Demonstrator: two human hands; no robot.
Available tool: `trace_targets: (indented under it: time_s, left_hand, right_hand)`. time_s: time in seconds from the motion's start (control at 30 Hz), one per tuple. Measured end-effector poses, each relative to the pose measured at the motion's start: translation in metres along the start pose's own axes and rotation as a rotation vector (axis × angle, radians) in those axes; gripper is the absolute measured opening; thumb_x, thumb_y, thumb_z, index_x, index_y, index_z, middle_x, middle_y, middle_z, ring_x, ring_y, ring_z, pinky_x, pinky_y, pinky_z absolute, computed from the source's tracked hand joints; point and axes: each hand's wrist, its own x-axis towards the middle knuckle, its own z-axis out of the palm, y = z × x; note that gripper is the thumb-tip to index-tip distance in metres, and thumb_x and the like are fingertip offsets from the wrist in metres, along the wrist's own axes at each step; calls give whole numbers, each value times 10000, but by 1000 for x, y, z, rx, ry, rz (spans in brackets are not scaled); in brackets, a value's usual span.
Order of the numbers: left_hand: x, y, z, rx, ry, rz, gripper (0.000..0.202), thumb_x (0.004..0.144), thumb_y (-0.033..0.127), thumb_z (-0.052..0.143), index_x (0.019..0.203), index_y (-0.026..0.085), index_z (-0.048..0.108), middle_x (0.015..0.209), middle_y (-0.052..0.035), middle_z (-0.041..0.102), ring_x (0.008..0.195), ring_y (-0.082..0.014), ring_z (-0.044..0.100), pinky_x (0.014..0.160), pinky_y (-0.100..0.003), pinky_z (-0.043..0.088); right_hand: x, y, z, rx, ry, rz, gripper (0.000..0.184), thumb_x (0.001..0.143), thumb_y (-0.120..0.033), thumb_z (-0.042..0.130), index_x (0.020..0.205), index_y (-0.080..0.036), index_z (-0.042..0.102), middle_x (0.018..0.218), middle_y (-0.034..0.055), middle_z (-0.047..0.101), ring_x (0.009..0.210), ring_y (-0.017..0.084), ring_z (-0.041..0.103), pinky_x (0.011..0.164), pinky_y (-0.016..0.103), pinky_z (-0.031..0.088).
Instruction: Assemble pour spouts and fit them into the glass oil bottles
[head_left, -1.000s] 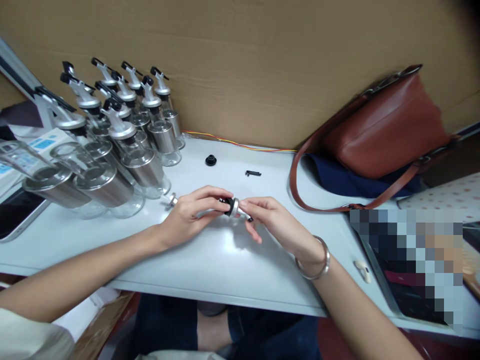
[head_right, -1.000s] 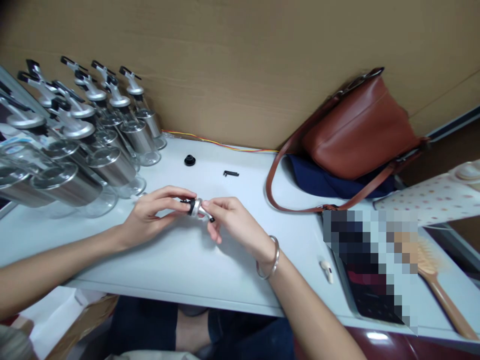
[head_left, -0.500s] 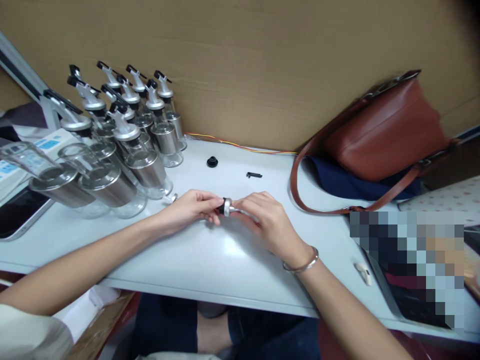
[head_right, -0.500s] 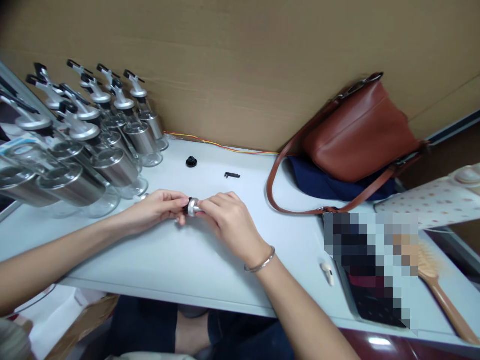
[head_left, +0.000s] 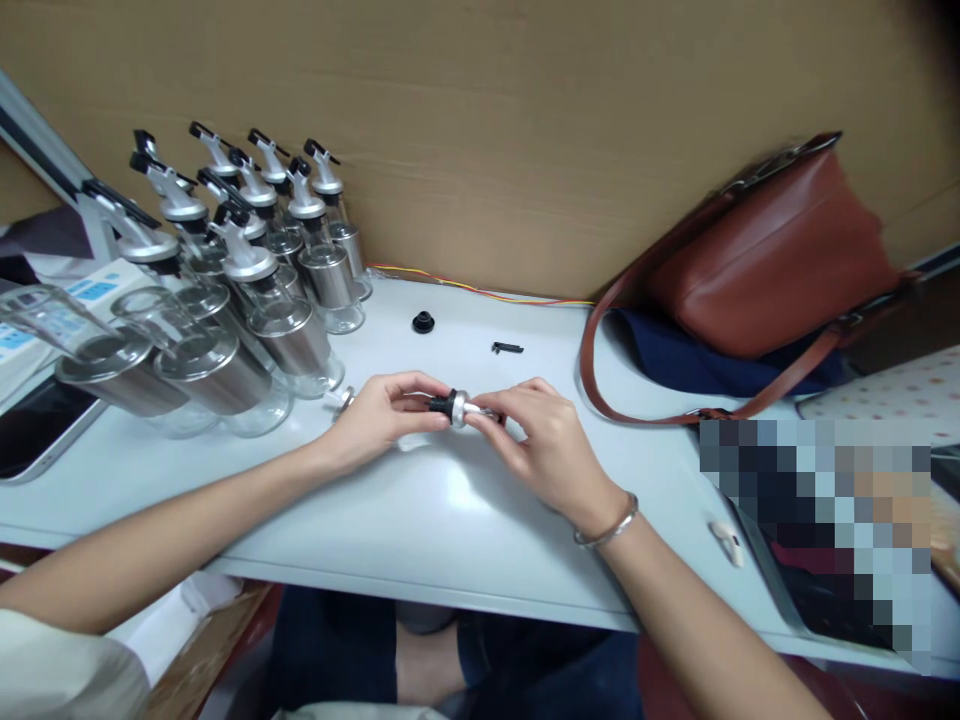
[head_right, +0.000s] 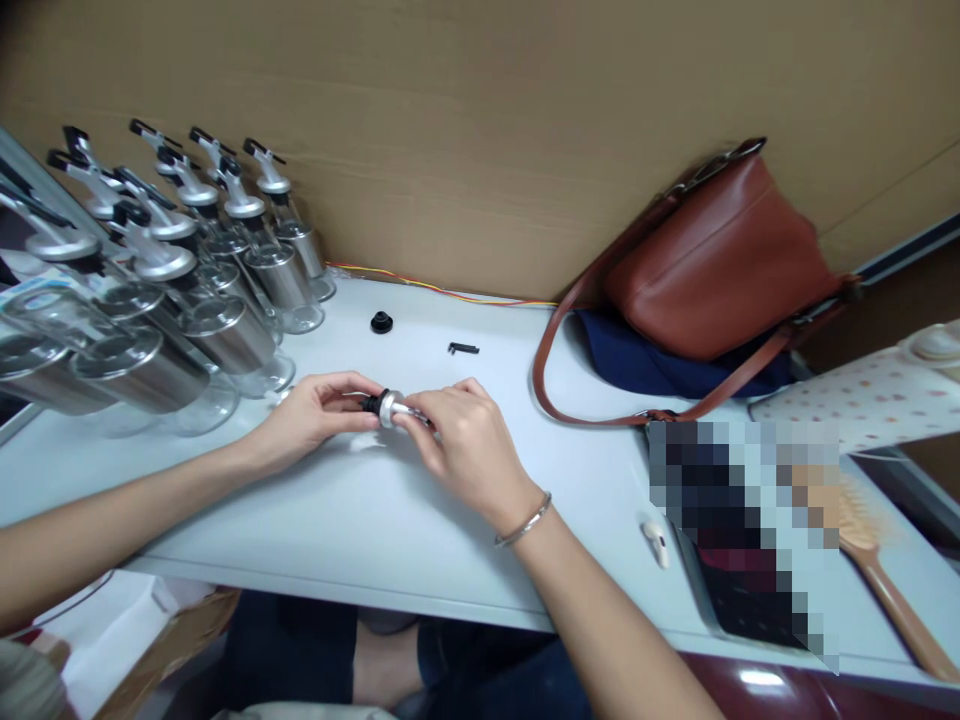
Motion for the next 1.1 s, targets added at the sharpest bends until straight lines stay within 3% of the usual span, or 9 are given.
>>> trace_targets:
  time_s: [0.2, 0.3, 0.4, 0.47, 0.57, 0.7, 0.8, 0.97, 1.1]
  left_hand:
    - [-9, 0, 0, 542, -16, 669, 98, 816, 121, 636, 897, 165, 669, 1036, -92, 699, 959, -170, 657, 869, -325, 522]
    - [-11, 0, -1, 705, -60, 795, 114, 848, 110, 600, 940, 157, 649, 1037, -109, 690, 950, -161, 662, 822, -300, 545]
    - [-11, 1, -2, 712, -76, 828, 124, 858, 121, 593, 959, 153, 657, 1035, -110, 692, 950, -158, 663, 825, -288, 540]
    - [-10, 2, -2, 642, -36, 742, 127, 838, 163, 634, 960, 161, 672, 1006, -95, 706, 926, -164, 664, 821, -292, 532]
    - [-5, 4, -3, 414, 7, 416, 192, 772, 268, 715, 923, 155, 680, 863, -59, 730, 804, -168, 674, 745, -280, 526]
    - [1, 5, -4, 35, -128, -30, 354, 713, 453, 742, 815, 126, 650, 634, -15, 698, 549, -123, 643, 582, -223, 485]
    - [2, 4, -5, -147, -194, -236, 458, 673, 557, 736, 690, 116, 615, 548, -9, 654, 378, -72, 528, 427, -188, 383]
    - [0, 3, -1, -275, -184, -332, 474, 773, 519, 669, 545, 117, 560, 403, 34, 497, 368, -38, 415, 447, -176, 377]
    - [2, 3, 0, -265, -146, -215, 290, 789, 395, 688, 736, 112, 652, 572, 15, 591, 450, -31, 427, 487, -170, 368]
  right_hand:
    - [6, -5, -5, 536, -276, 556, 278, 875, -387, 515, 705, -182, 594, 571, -17, 553, 518, 117, 462, 541, 256, 336]
    - [9, -3, -7, 801, -383, 721, 365, 802, -466, 565, 585, -179, 505, 511, -37, 465, 475, 89, 371, 505, 247, 287]
    - [10, -1, -8, 896, -421, 765, 377, 782, -474, 580, 573, -176, 486, 503, -50, 429, 464, 73, 330, 499, 242, 258]
    - [10, -2, -8, 895, -383, 715, 332, 802, -444, 576, 623, -173, 511, 523, -52, 439, 476, 76, 350, 511, 238, 279]
    - [8, -4, -8, 746, -254, 575, 216, 835, -368, 582, 739, -175, 563, 603, -34, 513, 561, 102, 445, 556, 235, 336]
    - [5, -4, -6, 446, -145, 334, 101, 865, -271, 598, 806, -190, 606, 765, 10, 622, 725, 145, 553, 650, 251, 410]
    - [3, -3, -5, 348, -91, 131, 73, 882, -236, 592, 834, -190, 621, 830, 45, 669, 767, 168, 598, 720, 287, 452]
    - [0, -1, -1, 65, -44, -122, 178, 932, -154, 482, 862, -176, 645, 832, 67, 701, 755, 173, 600, 702, 308, 415]
    - [0, -3, 0, 45, -5, -24, 120, 919, -238, 544, 892, -190, 651, 818, 49, 721, 706, 164, 612, 719, 313, 394]
